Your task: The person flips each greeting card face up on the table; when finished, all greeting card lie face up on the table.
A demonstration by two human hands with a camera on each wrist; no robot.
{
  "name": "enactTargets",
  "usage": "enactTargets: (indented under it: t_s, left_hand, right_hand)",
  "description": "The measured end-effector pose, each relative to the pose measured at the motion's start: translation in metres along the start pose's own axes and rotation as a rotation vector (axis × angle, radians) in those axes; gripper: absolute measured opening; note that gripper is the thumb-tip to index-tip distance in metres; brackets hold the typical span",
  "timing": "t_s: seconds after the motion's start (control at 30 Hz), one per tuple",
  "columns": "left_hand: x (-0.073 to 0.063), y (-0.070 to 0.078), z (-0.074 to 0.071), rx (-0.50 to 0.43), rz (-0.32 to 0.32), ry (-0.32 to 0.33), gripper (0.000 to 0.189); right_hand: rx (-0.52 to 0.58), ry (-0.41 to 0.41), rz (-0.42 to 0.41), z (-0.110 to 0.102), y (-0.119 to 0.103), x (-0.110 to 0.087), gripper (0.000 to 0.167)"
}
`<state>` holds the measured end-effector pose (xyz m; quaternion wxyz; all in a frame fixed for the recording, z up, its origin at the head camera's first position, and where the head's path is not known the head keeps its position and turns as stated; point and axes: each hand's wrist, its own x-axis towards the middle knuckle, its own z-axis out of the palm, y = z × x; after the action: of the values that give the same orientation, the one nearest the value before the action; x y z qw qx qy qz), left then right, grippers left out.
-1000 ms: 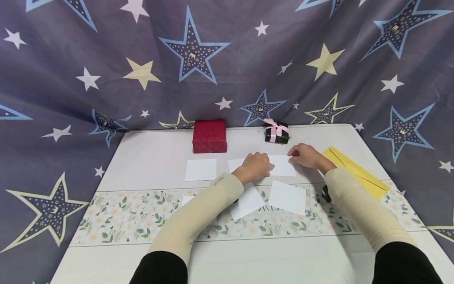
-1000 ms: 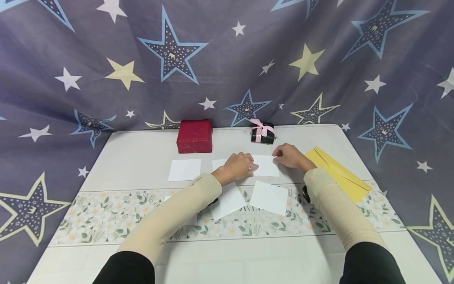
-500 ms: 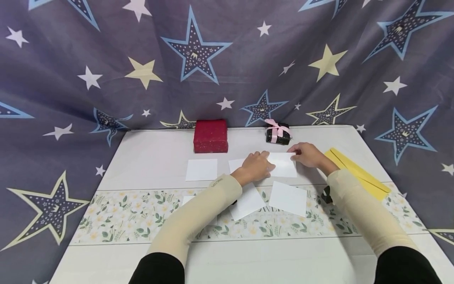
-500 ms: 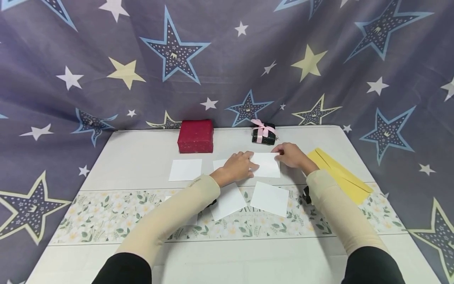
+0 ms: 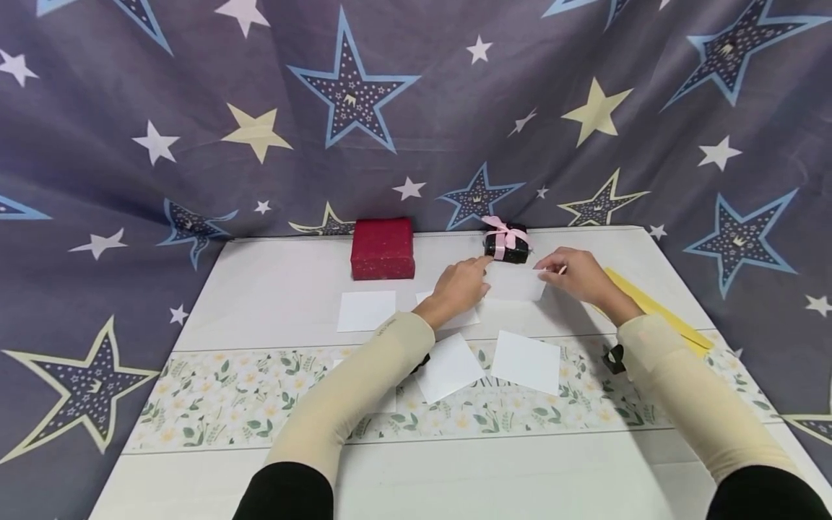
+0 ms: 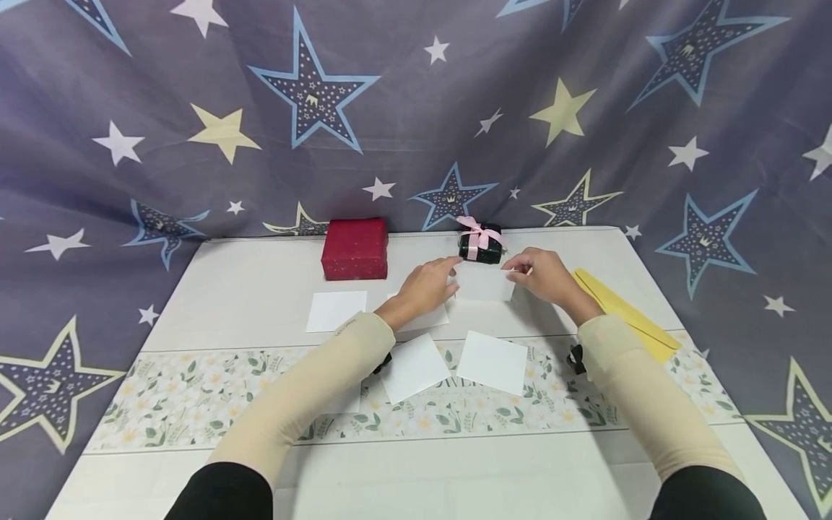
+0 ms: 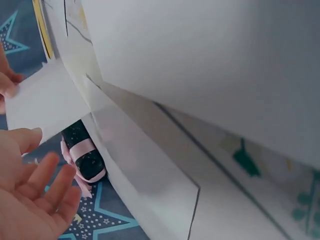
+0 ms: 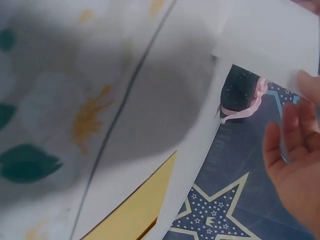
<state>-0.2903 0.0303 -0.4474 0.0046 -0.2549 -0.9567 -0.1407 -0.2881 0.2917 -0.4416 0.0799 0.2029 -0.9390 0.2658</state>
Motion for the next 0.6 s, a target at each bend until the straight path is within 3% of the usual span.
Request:
enactTargets:
  t_s: [0.13,0.27,0.6]
  left_hand:
    - [-0.002,-0.002,0.003,-0.009,0.059,0.004,0.036]
    - [-0.002,-0.002,0.006,-0.002,0.094,0.023,0.028]
    - [0.000,-0.001,0.010,0.054,0.076,-0.062,0.026]
  right_hand:
    - [-0.036,0.063,-0.080,0.001,-0.005,-0.006,0.010]
    - [-0.059,0.076,-0.119,0.001,-0.006,-0.013,0.010]
    - [-0.040,-0.058,-0.196,0.002,0.000,-0.029,0.015]
